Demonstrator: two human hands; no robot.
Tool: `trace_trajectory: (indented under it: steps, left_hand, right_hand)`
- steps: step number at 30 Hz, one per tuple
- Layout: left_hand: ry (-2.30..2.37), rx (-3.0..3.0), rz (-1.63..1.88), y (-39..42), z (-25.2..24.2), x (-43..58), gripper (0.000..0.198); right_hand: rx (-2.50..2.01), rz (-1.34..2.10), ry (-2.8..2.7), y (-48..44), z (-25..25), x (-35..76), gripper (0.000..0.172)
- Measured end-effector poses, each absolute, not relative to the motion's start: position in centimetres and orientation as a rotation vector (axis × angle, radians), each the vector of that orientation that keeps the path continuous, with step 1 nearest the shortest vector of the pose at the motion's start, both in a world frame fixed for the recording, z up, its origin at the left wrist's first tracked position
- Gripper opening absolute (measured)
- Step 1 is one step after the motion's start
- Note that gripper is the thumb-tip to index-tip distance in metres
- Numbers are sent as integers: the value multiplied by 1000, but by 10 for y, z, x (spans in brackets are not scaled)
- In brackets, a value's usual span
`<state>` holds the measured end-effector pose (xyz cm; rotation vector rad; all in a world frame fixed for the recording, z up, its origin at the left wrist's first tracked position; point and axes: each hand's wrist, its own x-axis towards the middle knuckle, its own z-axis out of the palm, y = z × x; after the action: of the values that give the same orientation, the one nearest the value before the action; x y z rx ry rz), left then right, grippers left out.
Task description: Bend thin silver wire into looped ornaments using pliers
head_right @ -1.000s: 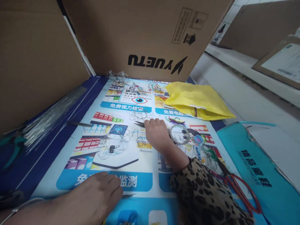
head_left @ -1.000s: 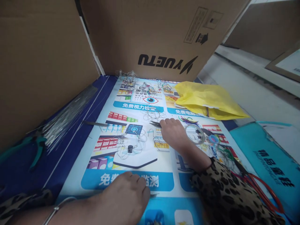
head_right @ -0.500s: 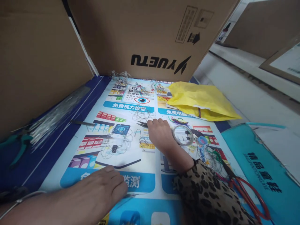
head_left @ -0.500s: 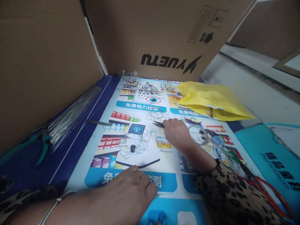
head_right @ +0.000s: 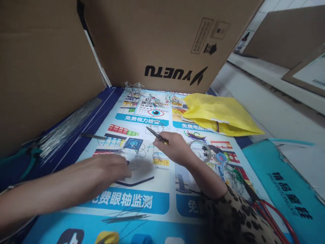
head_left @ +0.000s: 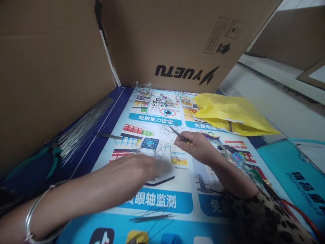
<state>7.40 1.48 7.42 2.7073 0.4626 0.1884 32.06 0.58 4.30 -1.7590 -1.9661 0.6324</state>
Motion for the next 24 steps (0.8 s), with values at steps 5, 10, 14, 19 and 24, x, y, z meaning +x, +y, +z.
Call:
trace_trajectory:
  steps: [5, 10, 14, 19, 24]
  left_hand:
    - [617, 2902, 135, 52, 79, 95, 23]
    - [612, 2934, 276, 72, 74, 112, 25]
    - [613, 2864, 277, 77, 64, 113, 29]
    - [585, 2854, 242, 81, 59, 113, 26]
    - [511, 3070, 234, 81, 58, 115, 19]
  right_hand:
    - [-1545, 879, -1913, 9, 64, 303, 16]
    - [-1608, 794, -2007, 19, 64, 300, 16]
    - [-1601, 969, -1994, 24, 57, 306, 15]
    - [-1608, 1159, -1848, 24, 47, 310, 16]
    - [-1561, 1276, -1714, 23, 43, 311, 11]
